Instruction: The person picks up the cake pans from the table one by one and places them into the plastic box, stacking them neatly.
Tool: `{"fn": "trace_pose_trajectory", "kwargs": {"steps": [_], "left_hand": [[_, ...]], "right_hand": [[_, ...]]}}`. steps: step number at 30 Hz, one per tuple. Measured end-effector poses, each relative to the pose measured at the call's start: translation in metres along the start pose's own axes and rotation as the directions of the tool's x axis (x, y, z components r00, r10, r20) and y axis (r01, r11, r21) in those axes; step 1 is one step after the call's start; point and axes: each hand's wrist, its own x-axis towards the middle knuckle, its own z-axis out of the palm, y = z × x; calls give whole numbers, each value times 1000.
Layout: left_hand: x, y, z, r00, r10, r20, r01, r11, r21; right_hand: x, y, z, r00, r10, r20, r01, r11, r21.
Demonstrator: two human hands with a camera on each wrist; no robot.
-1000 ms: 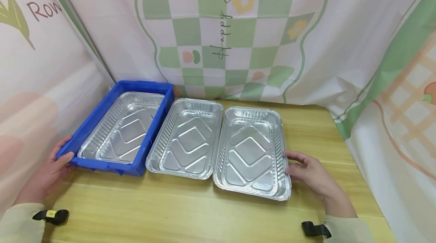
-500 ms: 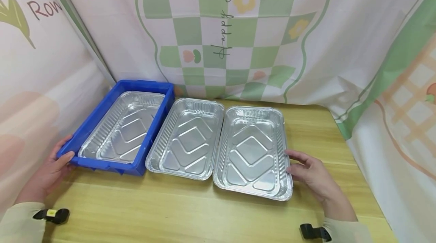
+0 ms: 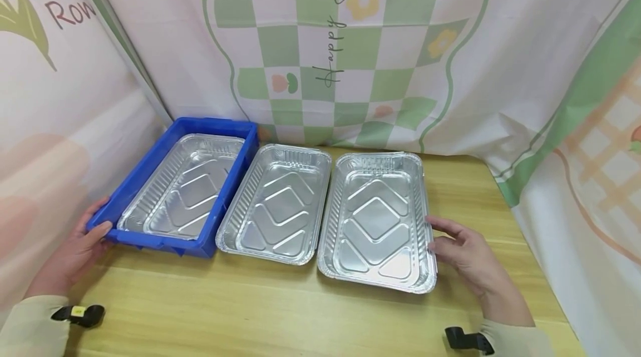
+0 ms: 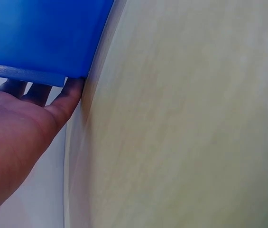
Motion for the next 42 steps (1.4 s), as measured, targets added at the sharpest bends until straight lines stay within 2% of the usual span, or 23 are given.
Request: {"fn": "trace_pose_trajectory", "kwargs": {"steps": [2, 6, 15, 26, 29, 35, 38, 42], "left_hand": [[1, -1, 0, 1000, 18, 9, -18, 999, -34], [1, 0, 1, 1000, 4, 5, -4, 1000, -22], [-1, 3, 4, 999, 39, 21, -38, 998, -59], [-1, 0, 3, 999, 46, 12, -45, 998, -54], [-1, 1, 4, 1000, 31, 2, -31, 998, -52], [0, 6, 4, 999, -29, -27, 29, 1000, 7], [0, 5, 4, 999, -26, -26, 25, 1000, -15], [0, 1, 4, 1000, 10, -9, -11, 998, -68]], "right_hand": [[0, -2, 0, 1000, -11, -2, 11, 1000, 12], [-2, -6, 1, 1000, -28, -4, 28, 999, 26], [-4, -12, 3, 998, -67, -5, 67, 997, 34], [-4, -18, 7, 991, -131, 27, 129, 990, 63], [-4, -20, 8, 990, -139, 37, 136, 988, 72], [-2, -25, 11, 985, -161, 69, 152, 981, 122], [0, -28, 13, 982, -175, 75, 164, 978, 127], [2, -33, 17, 981, -179, 72, 169, 977, 129]]}}
